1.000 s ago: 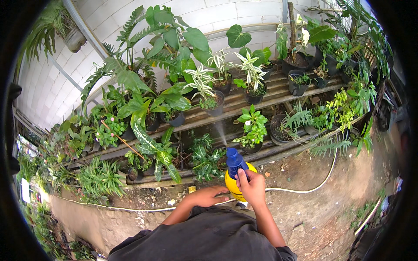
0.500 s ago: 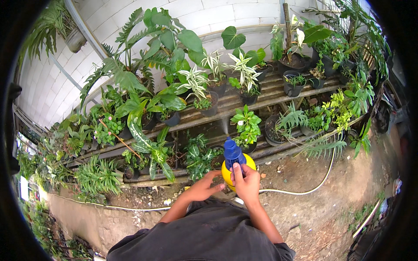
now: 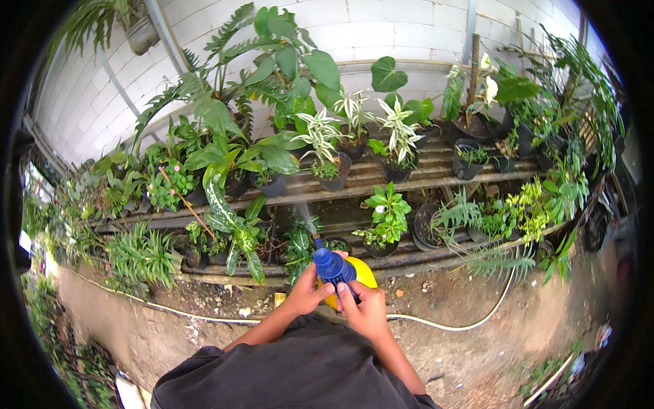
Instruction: The person uses a yellow and blue handheld sprayer to mist water onto potted plants arranged on wooden shelves in a greenhouse. They walk along the aisle, repeatedly pumping the sprayer and directing the mist at different plants on both sides of the aisle.
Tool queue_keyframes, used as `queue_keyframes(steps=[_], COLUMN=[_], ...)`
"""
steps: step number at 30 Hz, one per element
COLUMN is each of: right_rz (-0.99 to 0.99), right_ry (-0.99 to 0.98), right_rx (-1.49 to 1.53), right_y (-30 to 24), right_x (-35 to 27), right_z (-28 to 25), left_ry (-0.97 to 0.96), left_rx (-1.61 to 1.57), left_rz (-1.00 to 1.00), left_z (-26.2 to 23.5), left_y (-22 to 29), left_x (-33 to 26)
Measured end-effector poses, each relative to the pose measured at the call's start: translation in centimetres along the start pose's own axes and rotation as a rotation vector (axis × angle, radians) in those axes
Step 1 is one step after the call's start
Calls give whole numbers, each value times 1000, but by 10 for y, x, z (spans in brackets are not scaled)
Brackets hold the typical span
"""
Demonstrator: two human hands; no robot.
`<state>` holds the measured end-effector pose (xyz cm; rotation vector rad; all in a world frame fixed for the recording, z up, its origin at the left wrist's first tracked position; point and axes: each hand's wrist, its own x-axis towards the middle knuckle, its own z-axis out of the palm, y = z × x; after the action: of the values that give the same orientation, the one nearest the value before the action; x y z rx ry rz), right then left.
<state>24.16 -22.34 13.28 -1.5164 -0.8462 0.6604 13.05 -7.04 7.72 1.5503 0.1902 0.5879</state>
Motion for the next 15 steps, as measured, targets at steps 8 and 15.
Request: queue_keyframes(steps=[8,15], right_rz=[-45,18], right_ry=[-240,-394], right_rx=[-12,67], right_y=[-2,-11], right_x=[27,47], right_z=[59,106], left_ry=[573,609], left_rx=[-91,108], left_rz=[40,0], left_z=[-22,-83], left_y=[8,14], left_x=[-27,-32])
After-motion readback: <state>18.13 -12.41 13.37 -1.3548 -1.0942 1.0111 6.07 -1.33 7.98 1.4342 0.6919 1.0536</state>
